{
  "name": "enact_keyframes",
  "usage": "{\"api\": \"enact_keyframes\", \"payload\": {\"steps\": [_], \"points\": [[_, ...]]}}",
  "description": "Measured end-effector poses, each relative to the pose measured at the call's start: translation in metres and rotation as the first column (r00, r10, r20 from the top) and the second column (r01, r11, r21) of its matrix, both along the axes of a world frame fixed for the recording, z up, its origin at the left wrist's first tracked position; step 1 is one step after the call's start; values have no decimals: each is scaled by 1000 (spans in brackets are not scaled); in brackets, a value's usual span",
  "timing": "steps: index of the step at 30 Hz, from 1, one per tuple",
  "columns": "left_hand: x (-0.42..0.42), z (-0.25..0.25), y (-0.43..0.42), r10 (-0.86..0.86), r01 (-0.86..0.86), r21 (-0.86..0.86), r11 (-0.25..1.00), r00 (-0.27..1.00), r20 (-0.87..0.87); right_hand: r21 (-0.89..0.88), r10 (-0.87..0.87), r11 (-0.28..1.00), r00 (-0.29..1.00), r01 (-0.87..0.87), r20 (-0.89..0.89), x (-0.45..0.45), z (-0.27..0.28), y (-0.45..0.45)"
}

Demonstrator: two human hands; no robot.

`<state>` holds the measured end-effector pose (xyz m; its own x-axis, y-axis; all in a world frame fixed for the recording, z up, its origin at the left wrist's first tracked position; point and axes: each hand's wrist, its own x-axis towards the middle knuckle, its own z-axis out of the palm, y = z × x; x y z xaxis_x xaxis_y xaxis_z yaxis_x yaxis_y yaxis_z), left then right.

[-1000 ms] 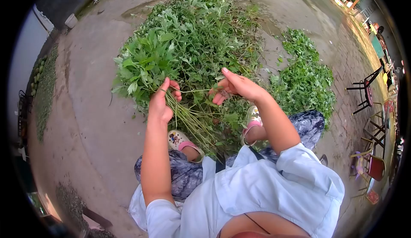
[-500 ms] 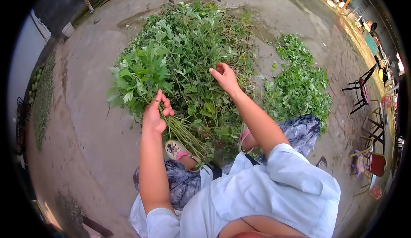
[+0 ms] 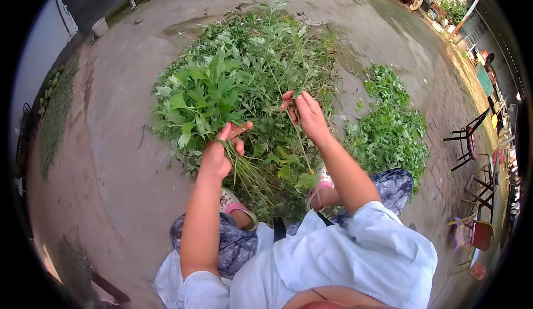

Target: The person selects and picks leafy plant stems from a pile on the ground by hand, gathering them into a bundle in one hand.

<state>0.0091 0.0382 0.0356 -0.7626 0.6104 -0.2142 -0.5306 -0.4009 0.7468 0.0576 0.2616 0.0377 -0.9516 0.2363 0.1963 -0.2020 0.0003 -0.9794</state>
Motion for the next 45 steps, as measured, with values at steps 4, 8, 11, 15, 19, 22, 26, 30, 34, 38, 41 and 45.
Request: {"api": "enact_keyframes", "payload": {"steps": [4,8,11,15,19,22,26,30,34,38,41,45], "points": [[13,4,18,-50,51,40,998,999,-20,409,15,912,997,19,-81,16,3,-34],[12,-11,19,-67,71,150,986,997,-32,636,133,771,978,1,-162,27,-6,-49],[6,-12,18,31,-31,218,976,1000,3,-120,-45,992,997,37,-67,31,-13,-53],[9,-10,22,151,-155,201,967,988,35,-402,-314,847,938,347,147,32,-21,-34],[16,-2,17,101,-98,162,982,995,-11,-782,-368,464,893,416,257,22,-38,-14],[5,2,-5,61,-59,314,947,998,2,-785,-416,427,868,448,269,27,-34,26],[8,-8,-4,20,-20,226,974,1000,6,-405,22,914,1000,-11,23,34,23,-20],[26,7,11,25,-20,108,994,999,-46,-79,148,986,987,-143,61,15,56,-70],[24,4,11,51,-46,62,997,995,-84,-166,46,985,997,-56,-62,6,38,-88],[15,19,6,227,-200,-111,974,897,379,628,147,721,822,292,-550,27,15,-103],[2,-7,-1,167,-169,2,986,979,117,752,465,652,732,97,-498,58,6,-104],[-1,-3,-17,-11,-8,273,962,998,70,86,-178,975,954,204,-242,50,13,-99]]}}
